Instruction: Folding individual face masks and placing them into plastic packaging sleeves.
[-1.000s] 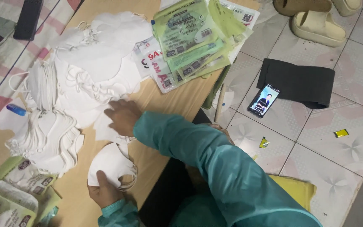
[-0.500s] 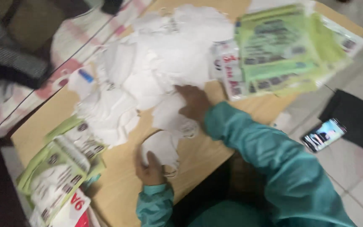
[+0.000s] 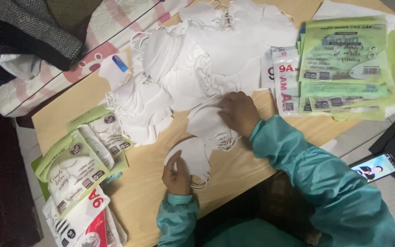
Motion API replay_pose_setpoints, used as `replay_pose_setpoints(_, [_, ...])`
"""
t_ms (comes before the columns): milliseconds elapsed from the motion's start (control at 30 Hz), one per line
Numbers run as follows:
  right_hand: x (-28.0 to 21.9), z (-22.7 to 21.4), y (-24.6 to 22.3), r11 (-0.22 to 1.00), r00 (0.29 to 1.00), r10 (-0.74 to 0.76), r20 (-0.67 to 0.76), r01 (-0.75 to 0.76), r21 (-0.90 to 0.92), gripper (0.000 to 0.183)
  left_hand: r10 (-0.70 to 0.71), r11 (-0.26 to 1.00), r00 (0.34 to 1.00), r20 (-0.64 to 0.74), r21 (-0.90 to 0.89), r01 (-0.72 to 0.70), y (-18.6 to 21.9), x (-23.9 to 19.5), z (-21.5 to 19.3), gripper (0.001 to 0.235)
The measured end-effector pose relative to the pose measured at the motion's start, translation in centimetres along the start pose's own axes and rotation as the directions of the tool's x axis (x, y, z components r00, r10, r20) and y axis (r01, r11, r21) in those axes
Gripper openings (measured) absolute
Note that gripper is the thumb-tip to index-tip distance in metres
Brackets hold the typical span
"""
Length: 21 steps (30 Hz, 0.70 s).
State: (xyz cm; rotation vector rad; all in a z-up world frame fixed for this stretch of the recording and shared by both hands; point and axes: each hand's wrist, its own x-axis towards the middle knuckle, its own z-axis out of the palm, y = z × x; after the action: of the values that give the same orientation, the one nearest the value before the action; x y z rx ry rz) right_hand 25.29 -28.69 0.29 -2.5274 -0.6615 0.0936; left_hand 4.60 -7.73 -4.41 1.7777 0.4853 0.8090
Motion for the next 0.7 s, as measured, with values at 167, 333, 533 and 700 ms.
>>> replay_pose_setpoints(167, [-1.8,-0.8,-1.6,0.827,0.981,0.095,-0.171,0.017,0.562,0.026,-0.014,1.000,1.000,-0.023,-0.010,0.014,0.3,0.1,-0.6,0.021])
replay_pose_setpoints(333, [-3.6,-1.3,-5.2,0.387,0.977,0.158,0.143,-0.195,0.901,0.018,-0.136,0.989,0.989,0.058,-0.053,0.139,3.6,0.9,-1.7,0.055])
replay_pose_setpoints(533, [-6.0,1.8,-8.4,0.656,0.983,-0.030,0.180,-0.116,0.745,0.029,-0.289,0.955,0.957,0.017,-0.063,0.289,-1.2,-0.2,-1.3,0.031])
replay_pose_setpoints(700, [-2.7,-1.3,-4.6,0.930,0.988,-0.095,-0.124,0.133,0.343,0.033,-0.336,0.936,0.941,0.045,-0.094,0.338,2.2,0.5,-1.9,0.032])
